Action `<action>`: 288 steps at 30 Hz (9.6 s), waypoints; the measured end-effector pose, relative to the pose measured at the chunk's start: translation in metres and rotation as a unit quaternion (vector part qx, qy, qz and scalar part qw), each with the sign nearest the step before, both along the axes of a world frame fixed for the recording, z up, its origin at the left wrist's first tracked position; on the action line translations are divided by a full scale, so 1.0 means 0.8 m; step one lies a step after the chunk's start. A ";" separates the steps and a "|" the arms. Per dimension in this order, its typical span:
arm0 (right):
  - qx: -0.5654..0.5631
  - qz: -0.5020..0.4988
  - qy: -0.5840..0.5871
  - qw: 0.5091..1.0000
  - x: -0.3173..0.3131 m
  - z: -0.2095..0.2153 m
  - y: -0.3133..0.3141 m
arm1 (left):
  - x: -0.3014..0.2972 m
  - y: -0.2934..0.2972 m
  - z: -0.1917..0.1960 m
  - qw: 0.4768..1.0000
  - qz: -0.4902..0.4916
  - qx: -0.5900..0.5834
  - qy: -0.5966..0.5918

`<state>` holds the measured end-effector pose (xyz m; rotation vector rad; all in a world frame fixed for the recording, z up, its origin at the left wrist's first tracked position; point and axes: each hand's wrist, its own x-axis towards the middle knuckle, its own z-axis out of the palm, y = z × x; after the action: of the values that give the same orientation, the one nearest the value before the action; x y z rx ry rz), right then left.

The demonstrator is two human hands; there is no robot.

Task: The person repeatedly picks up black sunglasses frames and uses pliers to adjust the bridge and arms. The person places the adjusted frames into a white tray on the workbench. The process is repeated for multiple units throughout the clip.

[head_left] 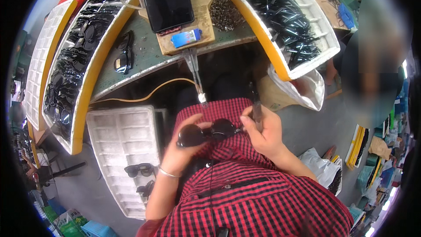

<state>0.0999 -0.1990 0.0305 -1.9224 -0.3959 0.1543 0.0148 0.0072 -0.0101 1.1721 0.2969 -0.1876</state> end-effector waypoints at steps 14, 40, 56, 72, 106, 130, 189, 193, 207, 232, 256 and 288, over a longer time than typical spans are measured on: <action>0.173 -0.043 0.126 0.976 0.037 -0.029 0.059 | 0.068 0.004 0.023 0.989 0.123 -0.055 0.055; 0.260 -0.017 0.184 0.948 0.047 -0.036 0.059 | 0.075 0.016 0.032 0.986 0.147 -0.069 0.048; 0.271 -0.021 0.194 0.942 0.046 -0.033 0.059 | 0.073 0.016 0.035 0.987 0.141 -0.069 0.044; 0.259 -0.021 0.199 0.945 0.043 -0.038 0.058 | 0.069 0.016 0.026 0.984 0.143 -0.092 0.049; -0.164 0.229 -0.278 0.918 0.112 0.090 0.008 | 0.058 0.020 0.133 0.968 0.216 0.002 -0.130; -0.134 0.074 -0.046 0.987 0.190 0.091 0.001 | 0.029 0.040 0.105 0.953 0.282 -0.094 -0.055; 0.214 0.068 0.345 0.911 0.002 -0.017 0.024 | 0.032 -0.042 0.031 0.924 0.028 -0.282 0.257; -0.128 0.117 -0.064 0.983 0.020 -0.005 -0.003 | 0.026 -0.042 0.039 0.931 0.002 -0.260 0.258; -0.249 0.191 -0.212 0.925 0.045 0.024 -0.016 | 0.025 -0.044 0.061 0.979 -0.083 -0.113 0.147; -0.405 0.018 -0.319 0.857 0.294 0.063 0.021 | 0.062 0.096 0.058 0.960 0.256 0.116 0.010; 0.135 0.102 0.270 0.948 0.050 -0.015 -0.014 | 0.287 0.244 0.040 0.592 0.079 0.767 0.236; 0.251 -0.032 0.434 0.865 0.025 -0.025 -0.002 | 0.232 0.400 0.146 0.440 0.118 0.857 -0.239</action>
<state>0.1198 -0.2007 0.0107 -1.1797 0.2292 0.7620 0.2006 0.3269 0.1066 3.1165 0.0189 1.0141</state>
